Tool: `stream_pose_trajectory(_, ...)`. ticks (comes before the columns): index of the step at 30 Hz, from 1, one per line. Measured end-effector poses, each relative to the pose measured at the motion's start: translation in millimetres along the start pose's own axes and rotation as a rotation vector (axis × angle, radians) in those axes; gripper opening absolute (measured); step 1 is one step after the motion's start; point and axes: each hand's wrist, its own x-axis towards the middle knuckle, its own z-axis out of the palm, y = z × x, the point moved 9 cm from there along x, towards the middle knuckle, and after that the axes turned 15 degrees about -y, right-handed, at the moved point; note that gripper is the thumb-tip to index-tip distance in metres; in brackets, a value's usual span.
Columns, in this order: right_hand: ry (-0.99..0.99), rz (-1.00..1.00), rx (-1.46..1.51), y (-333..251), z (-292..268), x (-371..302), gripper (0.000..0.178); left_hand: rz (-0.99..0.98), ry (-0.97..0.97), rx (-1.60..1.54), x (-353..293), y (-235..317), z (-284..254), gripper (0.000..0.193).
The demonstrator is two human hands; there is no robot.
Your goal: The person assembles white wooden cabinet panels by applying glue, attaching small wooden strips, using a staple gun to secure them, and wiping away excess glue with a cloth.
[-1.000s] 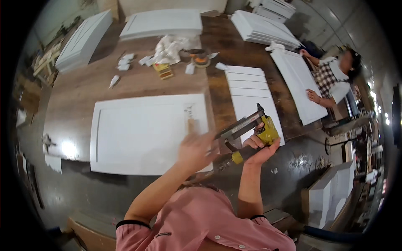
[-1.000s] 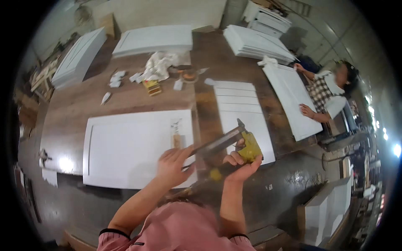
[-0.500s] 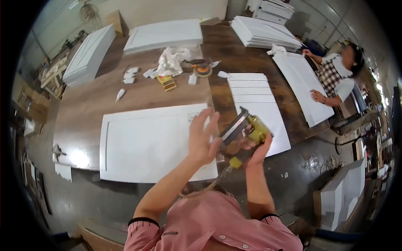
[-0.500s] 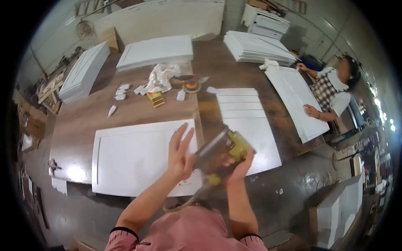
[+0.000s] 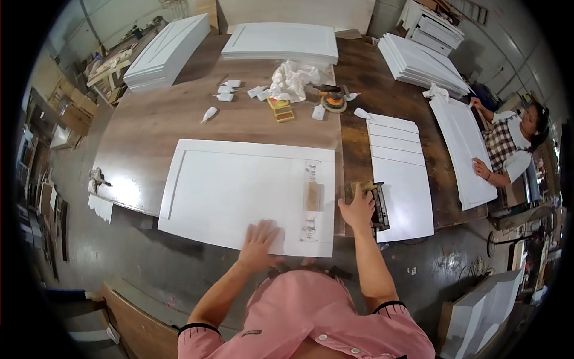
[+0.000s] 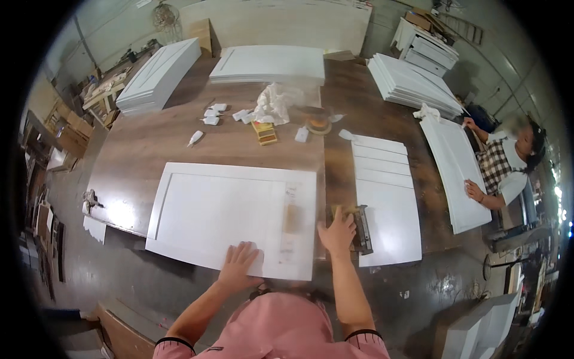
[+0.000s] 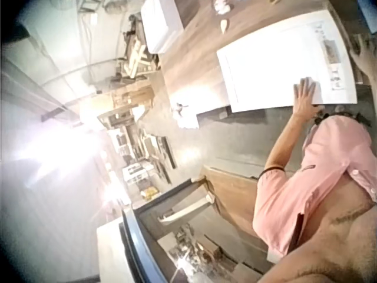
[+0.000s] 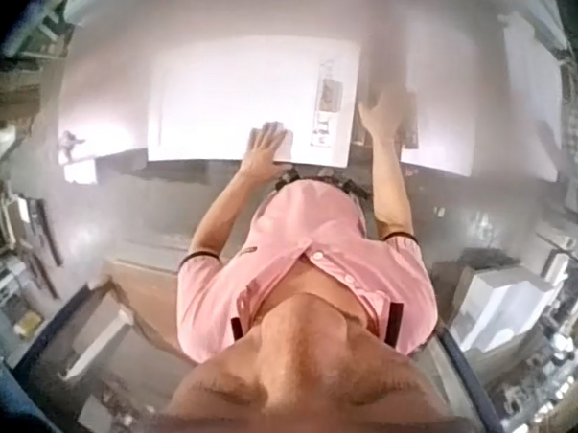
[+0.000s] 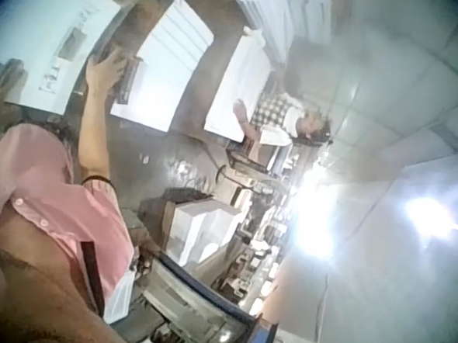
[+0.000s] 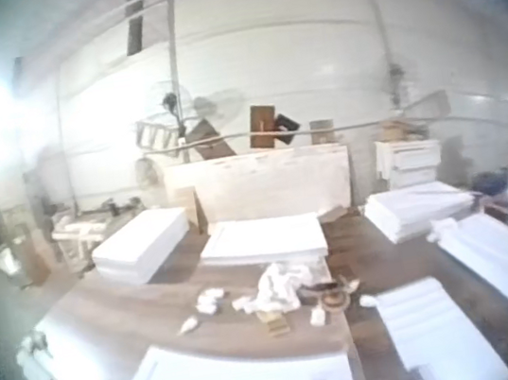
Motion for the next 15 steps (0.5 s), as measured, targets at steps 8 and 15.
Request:
stream_pose_trajectory(8,0.052,-0.297,-0.123,-61,14,-40,0.073,-0.06,0.055,0.102,4,0,9,0.094)
stream_pose_trajectory(15,-0.138,-0.367,-0.036,-109,59,-24,0.08,-0.048,0.179,0.149,0,1,6,0.082)
